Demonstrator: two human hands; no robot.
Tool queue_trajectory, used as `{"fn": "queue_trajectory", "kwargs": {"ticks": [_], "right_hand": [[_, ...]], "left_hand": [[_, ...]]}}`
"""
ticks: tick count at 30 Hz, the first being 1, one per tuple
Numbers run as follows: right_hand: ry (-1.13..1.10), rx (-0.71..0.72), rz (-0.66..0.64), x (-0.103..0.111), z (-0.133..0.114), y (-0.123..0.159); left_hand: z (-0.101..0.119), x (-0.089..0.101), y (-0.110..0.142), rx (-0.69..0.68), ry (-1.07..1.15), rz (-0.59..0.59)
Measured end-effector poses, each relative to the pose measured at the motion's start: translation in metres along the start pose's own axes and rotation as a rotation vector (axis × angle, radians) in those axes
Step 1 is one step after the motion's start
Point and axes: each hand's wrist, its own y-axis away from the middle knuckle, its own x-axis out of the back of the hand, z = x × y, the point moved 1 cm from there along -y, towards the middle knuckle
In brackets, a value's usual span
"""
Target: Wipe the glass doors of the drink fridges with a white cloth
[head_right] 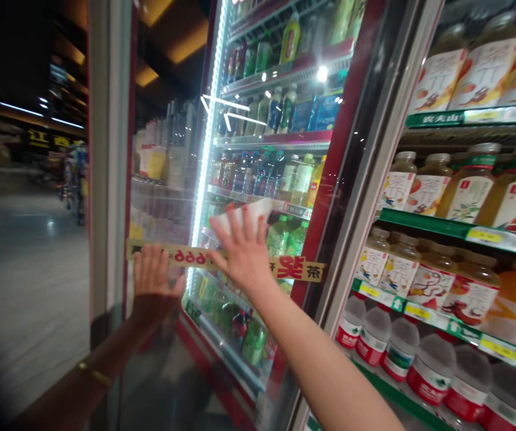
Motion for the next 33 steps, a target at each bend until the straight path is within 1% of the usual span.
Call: {"fn": "queue_trajectory", "kwargs": {"ticks": [1,2,3,4,5,8,9,10,11,12,13,14,15,16,17,18,20,21,22,23,24,25,26,27,28,29,30,31,32,33], "right_hand": [[-0.050,0.225,-0.062,-0.006,-0.019,0.009],[-0.091,0.413,-0.114,-0.011,-0.034,0.017],[-0.120,0.525,-0.149,-0.013,-0.044,0.021],[-0.132,0.547,-0.161,-0.014,-0.049,0.019],[-0.129,0.480,-0.149,-0.012,-0.050,0.009],[-0.076,0.063,-0.040,-0.005,-0.050,-0.043],[-0.068,-0.008,-0.018,-0.004,-0.055,-0.058],[-0.069,-0.002,-0.019,-0.004,-0.062,-0.068],[-0.079,0.086,-0.045,-0.006,-0.071,-0.071],[-0.095,0.242,-0.095,-0.008,-0.080,-0.067],[-0.110,0.431,-0.157,-0.010,-0.087,-0.059],[-0.122,0.607,-0.218,-0.012,-0.089,-0.050],[-0.131,0.725,-0.264,-0.011,-0.087,-0.042],[-0.137,0.761,-0.283,-0.009,-0.080,-0.041],[-0.138,0.711,-0.269,-0.005,-0.070,-0.046],[-0.132,0.588,-0.223,0.001,-0.060,-0.058],[-0.101,0.228,-0.086,0.012,-0.045,-0.091],[-0.082,0.061,-0.023,0.015,-0.044,-0.105],[-0.071,-0.050,0.015,0.016,-0.050,-0.113],[-0.075,-0.083,0.016,0.013,-0.061,-0.114],[-0.097,-0.030,-0.027,0.008,-0.076,-0.105],[-0.133,0.099,-0.114,0.000,-0.092,-0.087],[-0.180,0.266,-0.233,-0.007,-0.107,-0.061],[-0.230,0.426,-0.359,-0.014,-0.116,-0.030],[-0.274,0.540,-0.475,-0.016,-0.119,0.003],[-0.302,0.579,-0.567,-0.015,-0.112,0.034],[-0.304,0.528,-0.623,-0.009,-0.098,0.060],[-0.275,0.394,-0.635,-0.001,-0.077,0.078],[-0.214,0.202,-0.604,0.009,-0.052,0.089],[-0.129,-0.026,-0.532,0.019,-0.027,0.093]], "left_hand": [[-0.003,0.003,0.007,0.010,0.007,0.000],[-0.007,0.006,0.015,0.025,0.013,-0.003],[-0.010,0.010,0.024,0.041,0.015,-0.013],[-0.012,0.013,0.033,0.056,0.014,-0.027],[-0.014,0.015,0.043,0.069,0.011,-0.044],[-0.016,0.016,0.070,0.090,-0.003,-0.095],[-0.017,0.015,0.077,0.099,-0.008,-0.102],[-0.017,0.014,0.083,0.107,-0.012,-0.103],[-0.018,0.013,0.088,0.112,-0.013,-0.099],[-0.018,0.012,0.093,0.114,-0.011,-0.090],[-0.019,0.011,0.096,0.114,-0.005,-0.081],[-0.019,0.011,0.099,0.114,0.004,-0.074],[-0.019,0.012,0.101,0.117,0.014,-0.070],[-0.019,0.013,0.102,0.124,0.024,-0.067],[-0.019,0.014,0.102,0.136,0.031,-0.067],[-0.018,0.016,0.101,0.148,0.036,-0.068],[-0.015,0.020,0.096,0.169,0.041,-0.069],[-0.014,0.023,0.092,0.176,0.043,-0.068],[-0.012,0.026,0.087,0.184,0.046,-0.064],[-0.011,0.031,0.082,0.194,0.048,-0.057],[-0.010,0.036,0.076,0.204,0.049,-0.046],[-0.008,0.041,0.070,0.212,0.050,-0.036],[-0.007,0.047,0.063,0.214,0.052,-0.031],[-0.006,0.052,0.055,0.209,0.057,-0.032],[-0.005,0.055,0.048,0.195,0.065,-0.044],[-0.005,0.056,0.040,0.177,0.076,-0.067],[-0.004,0.055,0.034,0.159,0.092,-0.096],[-0.002,0.053,0.028,0.138,0.104,-0.135],[-0.001,0.051,0.024,0.118,0.105,-0.170],[0.001,0.048,0.021,0.100,0.095,-0.197]]}}
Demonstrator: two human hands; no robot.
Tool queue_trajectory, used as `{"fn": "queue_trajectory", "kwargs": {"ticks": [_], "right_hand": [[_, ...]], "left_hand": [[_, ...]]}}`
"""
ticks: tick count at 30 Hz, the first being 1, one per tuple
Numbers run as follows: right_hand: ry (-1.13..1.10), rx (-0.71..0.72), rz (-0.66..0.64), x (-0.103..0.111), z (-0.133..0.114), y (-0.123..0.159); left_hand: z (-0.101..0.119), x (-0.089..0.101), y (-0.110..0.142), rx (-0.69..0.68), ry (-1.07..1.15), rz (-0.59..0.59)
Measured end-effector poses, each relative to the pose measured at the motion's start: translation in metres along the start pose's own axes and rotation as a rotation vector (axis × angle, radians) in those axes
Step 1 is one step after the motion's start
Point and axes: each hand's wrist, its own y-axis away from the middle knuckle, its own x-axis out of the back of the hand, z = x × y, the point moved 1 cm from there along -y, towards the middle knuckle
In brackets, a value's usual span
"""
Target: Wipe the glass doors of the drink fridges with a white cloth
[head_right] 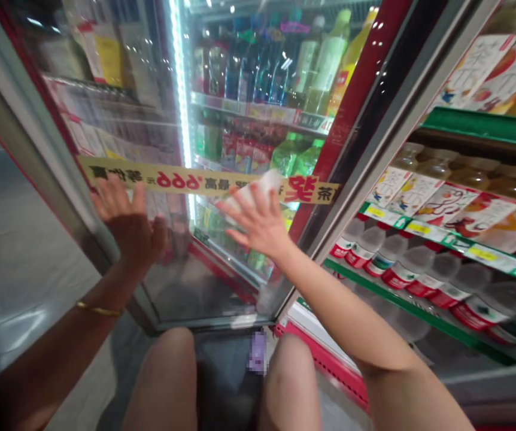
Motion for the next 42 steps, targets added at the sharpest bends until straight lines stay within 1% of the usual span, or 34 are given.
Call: {"fn": "queue_trajectory", "kwargs": {"ticks": [2,3,4,5,6,8,9,10,11,14,15,16,17,18,19,21,22,23,24,25,27,28,29,30,32,33,34,35,36,38,39,40,41,42], "right_hand": [[0.073,-0.446,0.260,0.019,0.034,0.004],[0.106,-0.591,0.367,0.023,0.039,0.003],[0.128,-0.648,0.422,0.023,0.036,0.001],[0.132,-0.610,0.412,0.019,0.028,0.000],[0.115,-0.483,0.338,0.010,0.016,0.002],[0.036,-0.111,0.100,-0.010,-0.004,0.011],[-0.004,0.018,0.016,-0.017,-0.007,0.017],[-0.030,0.055,-0.006,-0.020,-0.003,0.023],[-0.039,-0.004,0.040,-0.019,0.007,0.025],[-0.003,-0.487,0.401,-0.002,0.043,0.018],[0.006,-0.607,0.487,0.002,0.047,0.013],[0.005,-0.660,0.520,0.004,0.044,0.010],[-0.005,-0.637,0.502,0.001,0.035,0.010],[-0.020,-0.543,0.442,-0.007,0.021,0.013],[-0.038,-0.402,0.355,-0.018,0.006,0.020],[-0.075,-0.037,0.193,-0.049,-0.017,0.043],[-0.081,0.058,0.154,-0.064,-0.020,0.055],[-0.074,-0.013,0.185,-0.075,-0.017,0.065],[-0.068,-0.128,0.236,-0.083,-0.010,0.071],[-0.064,-0.295,0.312,-0.087,-0.003,0.072],[-0.071,-0.601,0.457,-0.085,-0.001,0.062],[-0.082,-0.665,0.497,-0.082,-0.009,0.055],[-0.098,-0.649,0.510,-0.080,-0.023,0.047],[-0.111,-0.573,0.502,-0.080,-0.041,0.042],[-0.135,-0.256,0.429,-0.091,-0.076,0.045],[-0.136,-0.109,0.402,-0.101,-0.086,0.053],[-0.118,-0.064,0.409,-0.112,-0.089,0.063],[-0.107,-0.096,0.422,-0.122,-0.084,0.075],[-0.105,-0.210,0.453,-0.131,-0.075,0.086],[-0.140,-0.595,0.530,-0.139,-0.054,0.098],[-0.164,-0.782,0.553,-0.140,-0.050,0.098],[-0.186,-0.897,0.555,-0.139,-0.055,0.093],[-0.203,-0.917,0.535,-0.138,-0.067,0.085],[-0.212,-0.857,0.502,-0.138,-0.087,0.077]], "left_hand": [[0.003,-0.001,-0.004,-0.038,-0.047,-0.026],[0.005,0.000,-0.005,-0.054,-0.072,-0.032],[0.006,0.002,-0.006,-0.064,-0.091,-0.040],[0.007,0.005,-0.006,-0.072,-0.100,-0.050],[0.008,0.009,-0.007,-0.078,-0.104,-0.068],[0.009,0.014,-0.008,-0.074,-0.109,-0.097],[0.009,0.015,-0.008,-0.073,-0.110,-0.099],[0.010,0.016,-0.008,-0.068,-0.112,-0.093],[0.011,0.016,-0.008,-0.053,-0.118,-0.090],[0.015,0.016,-0.008,-0.004,-0.153,-0.075],[0.017,0.017,-0.008,0.000,-0.166,-0.081],[0.019,0.018,-0.008,-0.005,-0.176,-0.086],[0.020,0.019,-0.008,-0.019,-0.183,-0.088],[0.021,0.020,-0.007,-0.036,-0.186,-0.089],[0.022,0.021,-0.007,-0.042,-0.188,-0.087],[0.021,0.021,-0.005,-0.034,-0.186,-0.065],[0.021,0.020,-0.004,-0.032,-0.185,-0.050],[0.021,0.019,-0.002,-0.034,-0.187,-0.037],[0.020,0.018,-0.001,-0.041,-0.190,-0.025],[0.020,0.018,0.000,-0.050,-0.193,-0.014],[0.020,0.016,0.002,-0.055,-0.190,-0.001],[0.019,0.016,0.002,-0.040,-0.185,-0.002],[0.019,0.016,0.003,-0.020,-0.178,-0.002],[0.018,0.017,0.003,0.003,-0.173,-0.004],[0.017,0.017,0.003,0.042,-0.169,-0.013],[0.016,0.017,0.003,0.050,-0.168,-0.013],[0.015,0.016,0.004,0.051,-0.169,-0.011],[0.014,0.015,0.004,0.045,-0.170,-0.006],[0.014,0.015,0.004,0.032,-0.172,0.001],[0.013,0.015,0.004,0.004,-0.178,0.018],[0.013,0.015,0.003,-0.006,-0.181,0.022],[0.012,0.015,0.003,-0.016,-0.185,0.022],[0.012,0.016,0.003,-0.027,-0.189,0.018],[0.011,0.017,0.003,-0.038,-0.194,0.010]]}}
